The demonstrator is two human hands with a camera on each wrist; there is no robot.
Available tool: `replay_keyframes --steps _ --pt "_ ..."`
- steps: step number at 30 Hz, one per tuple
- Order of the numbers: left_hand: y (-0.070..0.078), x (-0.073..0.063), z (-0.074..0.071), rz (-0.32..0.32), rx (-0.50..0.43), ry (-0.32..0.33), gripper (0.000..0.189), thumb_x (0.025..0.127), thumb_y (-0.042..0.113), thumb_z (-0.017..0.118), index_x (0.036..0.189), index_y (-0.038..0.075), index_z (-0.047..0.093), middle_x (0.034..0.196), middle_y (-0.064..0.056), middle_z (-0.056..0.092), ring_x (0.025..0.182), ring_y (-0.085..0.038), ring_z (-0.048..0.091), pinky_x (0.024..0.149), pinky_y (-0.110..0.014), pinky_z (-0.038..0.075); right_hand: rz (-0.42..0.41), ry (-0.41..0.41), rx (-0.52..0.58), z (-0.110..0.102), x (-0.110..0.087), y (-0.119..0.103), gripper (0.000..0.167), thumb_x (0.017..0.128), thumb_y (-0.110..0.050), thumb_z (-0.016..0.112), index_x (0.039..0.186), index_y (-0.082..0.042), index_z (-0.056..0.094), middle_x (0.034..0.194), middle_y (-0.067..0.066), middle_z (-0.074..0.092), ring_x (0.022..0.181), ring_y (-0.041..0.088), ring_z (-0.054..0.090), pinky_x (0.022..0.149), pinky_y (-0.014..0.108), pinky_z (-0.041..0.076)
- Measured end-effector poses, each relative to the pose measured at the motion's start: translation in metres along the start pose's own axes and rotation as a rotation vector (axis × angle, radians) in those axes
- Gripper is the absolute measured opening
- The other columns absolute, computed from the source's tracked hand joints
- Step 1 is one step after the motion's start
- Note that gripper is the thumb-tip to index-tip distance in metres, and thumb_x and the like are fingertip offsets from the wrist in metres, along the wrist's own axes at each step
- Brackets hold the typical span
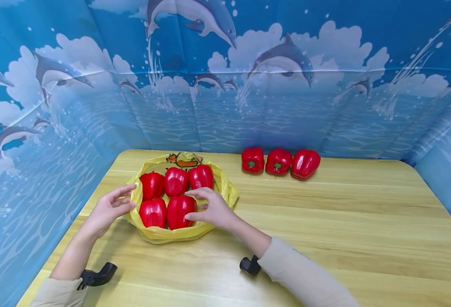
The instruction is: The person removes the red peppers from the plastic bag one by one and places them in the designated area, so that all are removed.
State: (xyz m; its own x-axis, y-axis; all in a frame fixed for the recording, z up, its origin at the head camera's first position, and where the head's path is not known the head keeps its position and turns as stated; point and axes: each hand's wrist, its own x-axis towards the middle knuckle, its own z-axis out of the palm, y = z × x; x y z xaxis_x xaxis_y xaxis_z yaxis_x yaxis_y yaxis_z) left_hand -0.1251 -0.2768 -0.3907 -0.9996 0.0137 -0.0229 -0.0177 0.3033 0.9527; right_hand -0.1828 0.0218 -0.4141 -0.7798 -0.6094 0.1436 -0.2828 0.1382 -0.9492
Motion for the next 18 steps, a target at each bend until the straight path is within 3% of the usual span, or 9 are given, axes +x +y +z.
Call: replay_keyframes --steps 10,15,18 --pt "-0.001 0.000 0.000 0.000 -0.004 0.003 0.055 0.087 0.000 0.061 0.138 -0.002 0.040 0.129 -0.022 0.038 0.105 -0.023 0.048 0.077 -0.018 0.049 -0.016 0.045 -0.076 0.013 0.004 0.005 0.053 0.073 -0.014 0.080 0.122 -0.011 0.060 0.124 0.005 0.052 0.112 0.025 0.049 0.084 0.038 0.051" --pt "0.000 0.000 0.000 -0.002 -0.004 0.002 0.055 0.087 0.000 0.061 0.138 -0.002 0.040 0.130 -0.022 0.038 0.109 -0.029 0.046 0.077 -0.018 0.049 -0.015 0.062 -0.070 0.017 0.005 0.007 0.053 0.073 -0.010 0.079 0.122 -0.009 0.060 0.125 0.008 0.051 0.113 0.027 0.049 0.084 0.041 0.051" --pt "0.000 -0.001 0.000 -0.002 -0.005 0.001 0.055 0.087 0.000 0.061 0.138 -0.001 0.040 0.130 -0.022 0.038 0.110 -0.031 0.046 0.077 -0.018 0.049 -0.028 0.069 -0.063 0.019 0.002 -0.004 0.051 0.074 -0.004 0.077 0.122 -0.002 0.059 0.125 0.014 0.051 0.112 0.033 0.049 0.084 0.046 0.050"
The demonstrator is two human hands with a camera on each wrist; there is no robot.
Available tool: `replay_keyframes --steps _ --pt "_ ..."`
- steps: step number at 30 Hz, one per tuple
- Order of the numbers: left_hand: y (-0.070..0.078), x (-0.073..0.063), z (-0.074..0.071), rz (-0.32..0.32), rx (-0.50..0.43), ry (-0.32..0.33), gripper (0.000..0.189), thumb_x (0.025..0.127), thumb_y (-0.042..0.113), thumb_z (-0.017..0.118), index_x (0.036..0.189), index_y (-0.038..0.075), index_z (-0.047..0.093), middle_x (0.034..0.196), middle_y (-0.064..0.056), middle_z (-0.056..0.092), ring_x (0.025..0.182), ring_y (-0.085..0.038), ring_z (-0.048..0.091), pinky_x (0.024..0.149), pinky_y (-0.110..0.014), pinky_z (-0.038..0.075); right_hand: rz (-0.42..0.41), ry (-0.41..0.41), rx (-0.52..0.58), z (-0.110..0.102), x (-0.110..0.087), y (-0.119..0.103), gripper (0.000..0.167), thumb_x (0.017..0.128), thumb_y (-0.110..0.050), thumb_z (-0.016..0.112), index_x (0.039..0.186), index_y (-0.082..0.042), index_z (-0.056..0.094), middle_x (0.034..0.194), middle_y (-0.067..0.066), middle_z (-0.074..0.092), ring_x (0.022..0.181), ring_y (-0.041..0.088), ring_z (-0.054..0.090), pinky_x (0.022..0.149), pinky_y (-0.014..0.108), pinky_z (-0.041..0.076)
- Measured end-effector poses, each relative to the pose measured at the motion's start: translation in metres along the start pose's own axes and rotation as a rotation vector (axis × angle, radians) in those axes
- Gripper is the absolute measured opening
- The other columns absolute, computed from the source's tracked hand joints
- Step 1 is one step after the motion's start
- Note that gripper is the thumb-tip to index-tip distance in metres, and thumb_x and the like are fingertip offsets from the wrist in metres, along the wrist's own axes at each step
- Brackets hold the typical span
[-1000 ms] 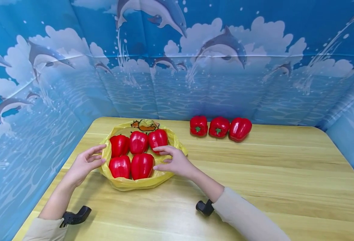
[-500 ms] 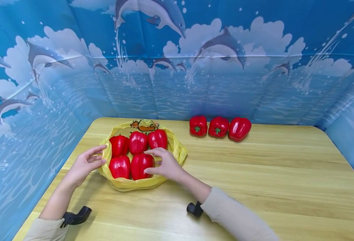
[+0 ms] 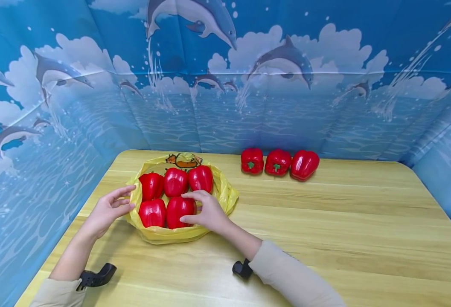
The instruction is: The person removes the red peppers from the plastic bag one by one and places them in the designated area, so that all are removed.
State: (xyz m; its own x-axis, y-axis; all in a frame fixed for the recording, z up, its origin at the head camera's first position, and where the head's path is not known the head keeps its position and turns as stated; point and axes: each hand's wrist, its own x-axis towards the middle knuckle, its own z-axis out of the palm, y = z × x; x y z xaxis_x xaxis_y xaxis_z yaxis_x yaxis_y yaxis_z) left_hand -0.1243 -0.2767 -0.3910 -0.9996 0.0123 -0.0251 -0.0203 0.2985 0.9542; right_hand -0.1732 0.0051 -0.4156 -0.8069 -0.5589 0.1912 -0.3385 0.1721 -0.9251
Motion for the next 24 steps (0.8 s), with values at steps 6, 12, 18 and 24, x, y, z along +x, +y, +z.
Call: replay_keyframes --steps 6,12,18,24 --pt "-0.001 0.001 0.000 0.002 -0.001 -0.002 0.054 0.088 0.001 0.061 0.138 -0.001 0.040 0.129 -0.022 0.038 0.108 -0.027 0.047 0.077 -0.018 0.049 0.004 0.000 -0.004 -0.001 -0.006 -0.025 0.050 0.074 0.001 0.075 0.120 0.005 0.057 0.123 0.021 0.051 0.110 0.038 0.049 0.085 0.050 0.048" --pt "-0.001 0.001 0.001 -0.001 0.001 0.001 0.055 0.087 0.000 0.061 0.138 -0.001 0.040 0.129 -0.021 0.038 0.107 -0.025 0.047 0.077 -0.018 0.049 0.028 0.004 -0.017 0.000 -0.004 -0.026 0.051 0.074 0.000 0.076 0.121 0.005 0.056 0.123 0.019 0.051 0.110 0.036 0.050 0.085 0.048 0.049" --pt "-0.001 0.001 0.001 -0.011 0.004 0.001 0.054 0.087 0.001 0.061 0.138 -0.001 0.040 0.129 -0.022 0.038 0.109 -0.029 0.046 0.077 -0.018 0.049 0.053 -0.007 -0.024 -0.001 -0.003 -0.025 0.054 0.074 -0.002 0.077 0.123 0.002 0.055 0.126 0.019 0.050 0.112 0.036 0.049 0.087 0.048 0.048" --pt "0.000 0.001 0.001 -0.013 0.010 0.004 0.054 0.088 0.001 0.061 0.138 -0.001 0.040 0.129 -0.021 0.039 0.105 -0.023 0.048 0.076 -0.018 0.049 0.087 -0.015 -0.013 -0.001 -0.001 -0.027 0.053 0.073 -0.001 0.076 0.122 0.002 0.055 0.125 0.018 0.049 0.111 0.036 0.049 0.088 0.048 0.047"
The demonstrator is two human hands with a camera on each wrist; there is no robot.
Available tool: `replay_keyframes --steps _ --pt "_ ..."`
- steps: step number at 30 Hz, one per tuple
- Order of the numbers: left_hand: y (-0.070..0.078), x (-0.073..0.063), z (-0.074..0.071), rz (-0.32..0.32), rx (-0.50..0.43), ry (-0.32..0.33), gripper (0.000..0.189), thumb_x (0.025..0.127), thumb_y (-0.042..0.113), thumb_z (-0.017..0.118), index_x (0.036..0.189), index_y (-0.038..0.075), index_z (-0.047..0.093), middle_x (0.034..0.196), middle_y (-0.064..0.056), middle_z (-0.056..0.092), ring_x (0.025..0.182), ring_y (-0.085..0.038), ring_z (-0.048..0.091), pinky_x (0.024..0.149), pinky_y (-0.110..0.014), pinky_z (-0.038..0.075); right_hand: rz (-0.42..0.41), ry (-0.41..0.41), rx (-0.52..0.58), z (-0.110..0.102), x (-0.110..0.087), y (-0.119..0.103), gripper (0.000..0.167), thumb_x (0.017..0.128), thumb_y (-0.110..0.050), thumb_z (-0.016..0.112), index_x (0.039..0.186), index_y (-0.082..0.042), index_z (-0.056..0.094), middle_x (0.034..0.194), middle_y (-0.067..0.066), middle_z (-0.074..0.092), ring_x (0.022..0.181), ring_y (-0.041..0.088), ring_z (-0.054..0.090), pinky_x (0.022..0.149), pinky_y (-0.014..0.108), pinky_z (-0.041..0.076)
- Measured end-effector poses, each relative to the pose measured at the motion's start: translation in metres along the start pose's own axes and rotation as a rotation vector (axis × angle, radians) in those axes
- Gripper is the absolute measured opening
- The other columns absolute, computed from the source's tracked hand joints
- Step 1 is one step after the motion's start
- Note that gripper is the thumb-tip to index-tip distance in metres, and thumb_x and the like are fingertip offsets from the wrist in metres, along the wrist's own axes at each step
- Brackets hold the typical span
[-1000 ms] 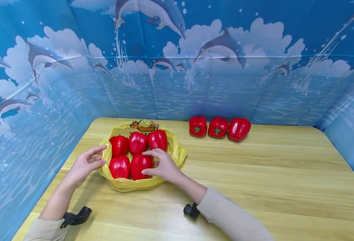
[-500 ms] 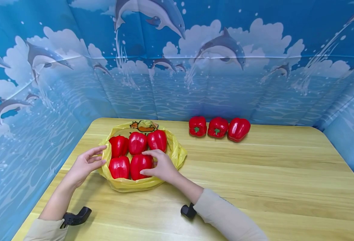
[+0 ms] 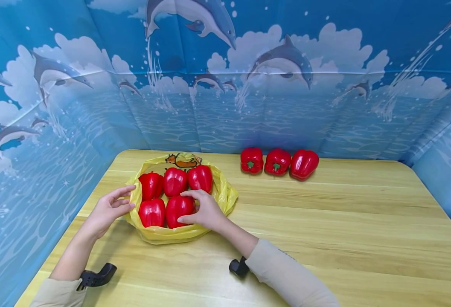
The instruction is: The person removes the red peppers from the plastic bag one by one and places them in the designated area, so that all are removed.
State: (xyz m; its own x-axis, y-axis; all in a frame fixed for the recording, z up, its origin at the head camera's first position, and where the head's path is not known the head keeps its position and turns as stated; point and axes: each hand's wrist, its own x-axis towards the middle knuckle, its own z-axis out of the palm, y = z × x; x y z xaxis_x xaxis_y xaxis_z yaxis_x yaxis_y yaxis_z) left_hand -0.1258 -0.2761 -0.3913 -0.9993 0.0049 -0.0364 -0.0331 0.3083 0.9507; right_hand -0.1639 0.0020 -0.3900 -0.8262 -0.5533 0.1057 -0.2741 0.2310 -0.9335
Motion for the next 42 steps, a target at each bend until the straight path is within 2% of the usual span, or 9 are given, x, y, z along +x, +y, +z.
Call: replay_keyframes --steps 4,12,21,31,37,42 --pt "0.001 0.000 0.000 -0.001 -0.002 -0.002 0.054 0.088 0.001 0.061 0.138 -0.001 0.040 0.129 -0.021 0.039 0.104 -0.020 0.049 0.076 -0.018 0.049 0.010 0.001 0.006 -0.001 0.001 -0.001 0.052 0.073 -0.001 0.076 0.121 0.002 0.056 0.124 0.017 0.050 0.111 0.036 0.049 0.088 0.047 0.048" --pt "0.001 0.002 -0.001 -0.005 -0.006 -0.004 0.054 0.088 0.002 0.061 0.138 -0.001 0.040 0.129 -0.021 0.039 0.107 -0.027 0.046 0.077 -0.019 0.049 -0.030 -0.007 -0.052 0.004 0.016 0.041 0.062 0.069 -0.015 0.083 0.124 -0.012 0.057 0.124 0.009 0.050 0.110 0.027 0.050 0.080 0.034 0.052" --pt "0.003 0.003 -0.002 -0.010 -0.009 -0.008 0.054 0.088 0.002 0.061 0.138 -0.001 0.040 0.129 -0.021 0.038 0.104 -0.021 0.048 0.076 -0.019 0.049 -0.021 -0.002 -0.055 0.002 0.017 0.039 0.062 0.067 -0.017 0.084 0.123 -0.013 0.057 0.126 0.008 0.050 0.110 0.027 0.051 0.081 0.034 0.052" --pt "0.003 0.003 -0.002 -0.003 -0.014 -0.017 0.053 0.088 0.001 0.060 0.137 -0.002 0.040 0.130 -0.023 0.039 0.115 -0.036 0.043 0.077 -0.018 0.049 -0.020 -0.002 0.028 0.000 0.018 0.038 0.056 0.070 -0.011 0.082 0.121 -0.009 0.058 0.124 0.008 0.051 0.108 0.027 0.052 0.081 0.034 0.052" --pt "0.004 0.004 -0.002 -0.006 -0.013 -0.018 0.053 0.088 0.001 0.060 0.137 -0.002 0.040 0.130 -0.023 0.038 0.113 -0.034 0.044 0.077 -0.019 0.049 0.002 -0.003 -0.023 -0.001 0.019 0.037 0.056 0.074 -0.019 0.080 0.124 -0.011 0.056 0.127 0.007 0.050 0.109 0.026 0.052 0.080 0.031 0.052" --pt "0.005 0.005 -0.002 -0.012 -0.015 -0.019 0.053 0.088 0.001 0.060 0.137 -0.002 0.040 0.131 -0.022 0.039 0.112 -0.033 0.044 0.077 -0.019 0.049 0.031 0.016 -0.035 0.000 0.021 0.034 0.056 0.074 -0.018 0.079 0.124 -0.010 0.056 0.125 0.006 0.052 0.107 0.024 0.053 0.078 0.029 0.053"
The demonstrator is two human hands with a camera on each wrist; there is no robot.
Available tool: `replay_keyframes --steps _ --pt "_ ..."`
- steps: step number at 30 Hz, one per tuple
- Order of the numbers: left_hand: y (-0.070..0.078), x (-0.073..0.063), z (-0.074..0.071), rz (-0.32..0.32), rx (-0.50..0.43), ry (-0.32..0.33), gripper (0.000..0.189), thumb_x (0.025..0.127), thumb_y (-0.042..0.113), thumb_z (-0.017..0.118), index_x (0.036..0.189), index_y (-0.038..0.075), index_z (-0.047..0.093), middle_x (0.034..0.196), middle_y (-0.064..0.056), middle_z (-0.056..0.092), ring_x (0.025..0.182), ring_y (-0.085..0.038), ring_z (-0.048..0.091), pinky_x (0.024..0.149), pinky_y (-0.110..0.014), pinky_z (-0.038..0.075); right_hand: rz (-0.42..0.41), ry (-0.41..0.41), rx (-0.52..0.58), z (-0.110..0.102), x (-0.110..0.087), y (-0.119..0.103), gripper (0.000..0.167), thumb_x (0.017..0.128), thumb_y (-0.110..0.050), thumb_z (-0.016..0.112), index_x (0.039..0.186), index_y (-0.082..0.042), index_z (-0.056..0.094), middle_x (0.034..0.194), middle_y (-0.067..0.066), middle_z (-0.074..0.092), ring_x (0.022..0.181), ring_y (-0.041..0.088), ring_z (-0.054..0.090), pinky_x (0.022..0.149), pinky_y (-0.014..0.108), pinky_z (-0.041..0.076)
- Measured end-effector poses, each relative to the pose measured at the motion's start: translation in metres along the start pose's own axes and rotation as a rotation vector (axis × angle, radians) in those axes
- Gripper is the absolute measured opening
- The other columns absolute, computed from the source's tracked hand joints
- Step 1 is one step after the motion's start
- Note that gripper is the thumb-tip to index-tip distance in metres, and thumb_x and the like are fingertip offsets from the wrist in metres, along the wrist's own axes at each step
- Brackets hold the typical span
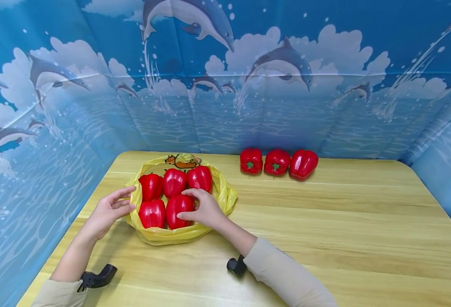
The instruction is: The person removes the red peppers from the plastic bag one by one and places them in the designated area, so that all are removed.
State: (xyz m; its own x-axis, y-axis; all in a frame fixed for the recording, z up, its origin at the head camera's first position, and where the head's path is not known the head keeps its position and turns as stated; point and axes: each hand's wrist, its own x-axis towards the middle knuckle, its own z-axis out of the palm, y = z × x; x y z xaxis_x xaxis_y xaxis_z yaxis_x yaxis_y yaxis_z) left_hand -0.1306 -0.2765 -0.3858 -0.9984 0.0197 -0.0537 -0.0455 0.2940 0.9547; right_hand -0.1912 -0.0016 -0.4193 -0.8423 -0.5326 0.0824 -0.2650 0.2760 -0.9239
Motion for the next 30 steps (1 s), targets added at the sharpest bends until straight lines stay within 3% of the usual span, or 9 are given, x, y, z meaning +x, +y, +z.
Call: replay_keyframes --steps 22,30 --pt "0.005 0.002 0.000 -0.022 0.006 0.001 0.053 0.088 0.001 0.061 0.137 -0.002 0.041 0.130 -0.022 0.039 0.113 -0.033 0.043 0.077 -0.018 0.049 0.063 -0.006 0.101 -0.008 0.002 -0.011 0.053 0.072 -0.011 0.080 0.121 -0.012 0.059 0.123 0.007 0.052 0.107 0.027 0.050 0.077 0.032 0.053" --pt "0.008 0.002 0.001 -0.036 0.003 0.000 0.054 0.088 0.001 0.060 0.138 -0.001 0.040 0.131 -0.022 0.039 0.113 -0.033 0.043 0.077 -0.018 0.049 0.091 -0.018 0.127 -0.017 -0.003 -0.030 0.054 0.073 -0.007 0.078 0.123 -0.008 0.058 0.124 0.010 0.051 0.107 0.032 0.052 0.078 0.034 0.053"
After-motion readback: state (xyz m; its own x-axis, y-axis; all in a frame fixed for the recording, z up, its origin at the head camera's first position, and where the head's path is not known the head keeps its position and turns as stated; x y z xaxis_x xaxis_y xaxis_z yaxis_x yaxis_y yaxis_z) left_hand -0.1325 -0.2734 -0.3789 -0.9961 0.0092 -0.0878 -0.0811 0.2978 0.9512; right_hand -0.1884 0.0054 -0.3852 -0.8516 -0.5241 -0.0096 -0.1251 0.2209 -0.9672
